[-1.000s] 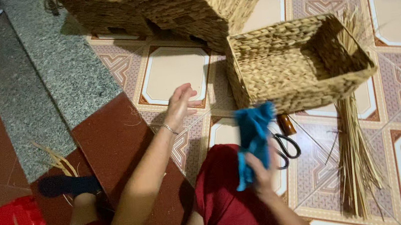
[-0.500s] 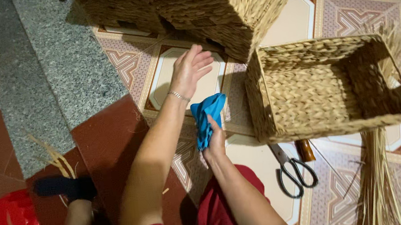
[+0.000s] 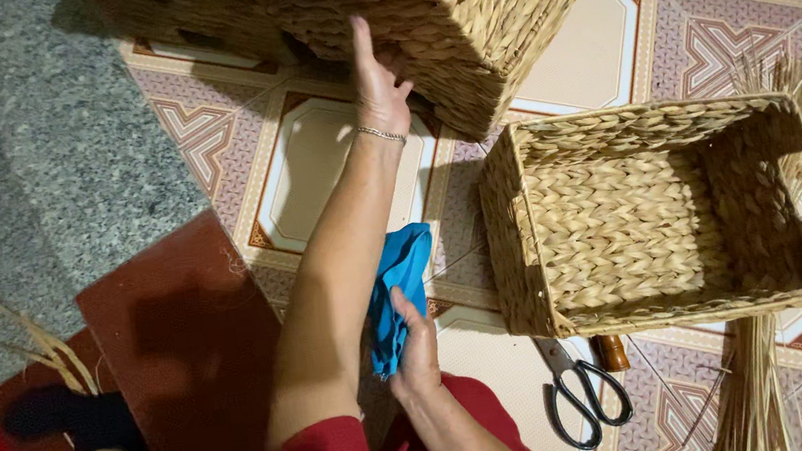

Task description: The person wipes a woven basket with a blue cloth, cleaning both the exterior and interior surfaces. They briefly use scissors to trim a loose strand before continuing to wipe the basket and then place it on top of another basket.

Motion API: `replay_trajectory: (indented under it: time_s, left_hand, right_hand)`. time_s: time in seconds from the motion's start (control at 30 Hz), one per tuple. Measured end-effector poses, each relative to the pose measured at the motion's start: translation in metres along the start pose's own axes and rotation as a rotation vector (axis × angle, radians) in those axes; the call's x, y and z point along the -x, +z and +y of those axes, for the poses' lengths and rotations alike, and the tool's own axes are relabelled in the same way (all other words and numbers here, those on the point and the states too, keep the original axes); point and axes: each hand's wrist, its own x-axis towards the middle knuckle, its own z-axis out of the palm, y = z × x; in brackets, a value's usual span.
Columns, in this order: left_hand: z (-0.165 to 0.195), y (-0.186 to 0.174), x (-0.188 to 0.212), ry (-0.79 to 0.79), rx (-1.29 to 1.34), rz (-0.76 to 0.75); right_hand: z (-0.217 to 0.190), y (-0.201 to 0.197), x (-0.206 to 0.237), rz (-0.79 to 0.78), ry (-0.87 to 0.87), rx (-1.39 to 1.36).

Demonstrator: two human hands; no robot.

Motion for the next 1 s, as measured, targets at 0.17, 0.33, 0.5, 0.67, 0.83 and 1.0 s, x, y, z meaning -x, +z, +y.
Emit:
replay_trajectory:
  time_s: [0.17, 0.33, 0.5, 0.67, 0.83, 1.0]
  left_hand:
    - [0.007, -0.002, -0.001, -0.024, 0.082, 0.056]
    - [0.015, 0.002, -0.015, 0.139, 0.158, 0.071]
    - [0.020, 0.007, -0.024, 0.265, 0.160, -0.184]
    - [0.048, -0.008, -0.012, 0.242, 0.118, -0.235]
    - [0.116, -0.057, 0.050, 0.238, 0.211, -0.127]
    - [0.153, -0.120, 0.167, 0.259, 0.206, -0.111]
  right_hand:
    - [0.000, -0.005, 0.003, 0.019, 0.036, 0.076]
    - [0.000, -0.007, 0.001, 0.066, 0.045, 0.042]
    - [0.003, -0.010, -0.003, 0.021, 0.008, 0.047]
    - [0.003, -0.013, -0.009, 0.042, -0.024, 0.093]
    - [0.004, -0.011, -0.014, 0.003, -0.073, 0.126]
    - [0.007, -0.014, -0.020, -0.107, -0.087, 0.090]
